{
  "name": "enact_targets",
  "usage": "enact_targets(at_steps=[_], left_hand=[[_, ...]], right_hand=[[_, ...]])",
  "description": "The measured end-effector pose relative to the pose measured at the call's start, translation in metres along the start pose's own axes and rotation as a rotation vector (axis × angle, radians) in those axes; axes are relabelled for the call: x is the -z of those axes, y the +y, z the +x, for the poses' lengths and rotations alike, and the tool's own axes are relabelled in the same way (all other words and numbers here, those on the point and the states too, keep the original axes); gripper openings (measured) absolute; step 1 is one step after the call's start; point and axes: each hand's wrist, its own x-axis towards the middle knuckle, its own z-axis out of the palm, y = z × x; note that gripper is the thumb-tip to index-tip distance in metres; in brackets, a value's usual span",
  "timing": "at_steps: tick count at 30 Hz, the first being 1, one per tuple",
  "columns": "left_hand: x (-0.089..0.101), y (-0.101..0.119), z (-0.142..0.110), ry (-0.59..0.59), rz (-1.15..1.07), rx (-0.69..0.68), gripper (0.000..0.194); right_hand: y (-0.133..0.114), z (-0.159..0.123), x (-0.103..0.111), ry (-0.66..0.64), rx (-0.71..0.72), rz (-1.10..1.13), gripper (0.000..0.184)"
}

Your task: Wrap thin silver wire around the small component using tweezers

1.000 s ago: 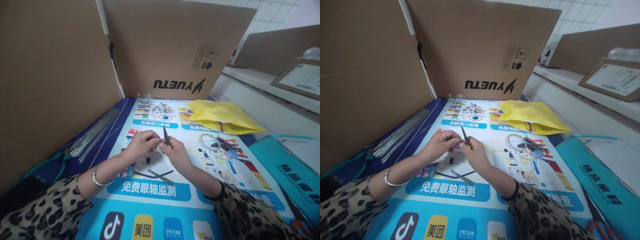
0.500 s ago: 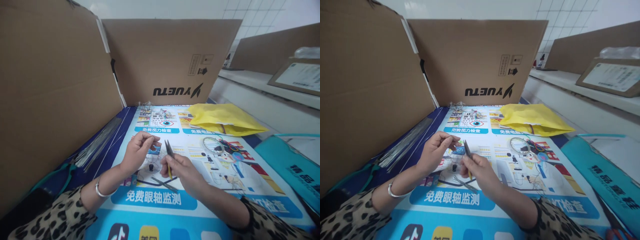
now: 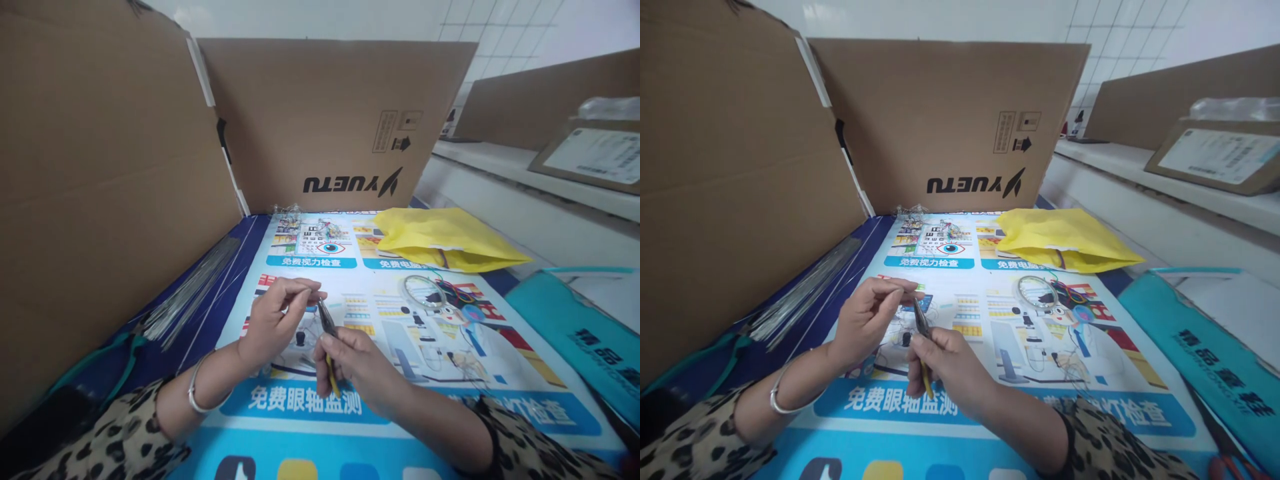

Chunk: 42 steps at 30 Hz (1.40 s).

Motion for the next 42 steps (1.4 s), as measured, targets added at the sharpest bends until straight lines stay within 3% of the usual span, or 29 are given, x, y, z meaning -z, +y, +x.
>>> enact_targets(at_steps=[9,20,26,34,42], left_hand=[[0.002,0.0,0.0,-0.01,0.039,-0.02,0.008],[0.004,0.005,0.009,-0.11,0.028,0.21,0.013],[0.005,0.01,0.012,-0.102,-0.149,0.301,0.012],[0.003,0.003,0.005,-0.043,0.075,0.191,0.016],[0.002,0.001,0.004,-0.042,0.087,0.176,0.015]], right_hand=[[0.004,0.001,-0.001,0.034,-0.035,0.035,0.038],[0.007,0.002,0.007,0.063,-0.001,-0.101,0.035],[0.007,0.004,0.012,0.084,0.011,-0.25,0.038],[0.002,0.005,0.009,0.093,-0.016,-0.184,0.041],[0.003,0.005,0.01,0.084,-0.018,-0.168,0.042]])
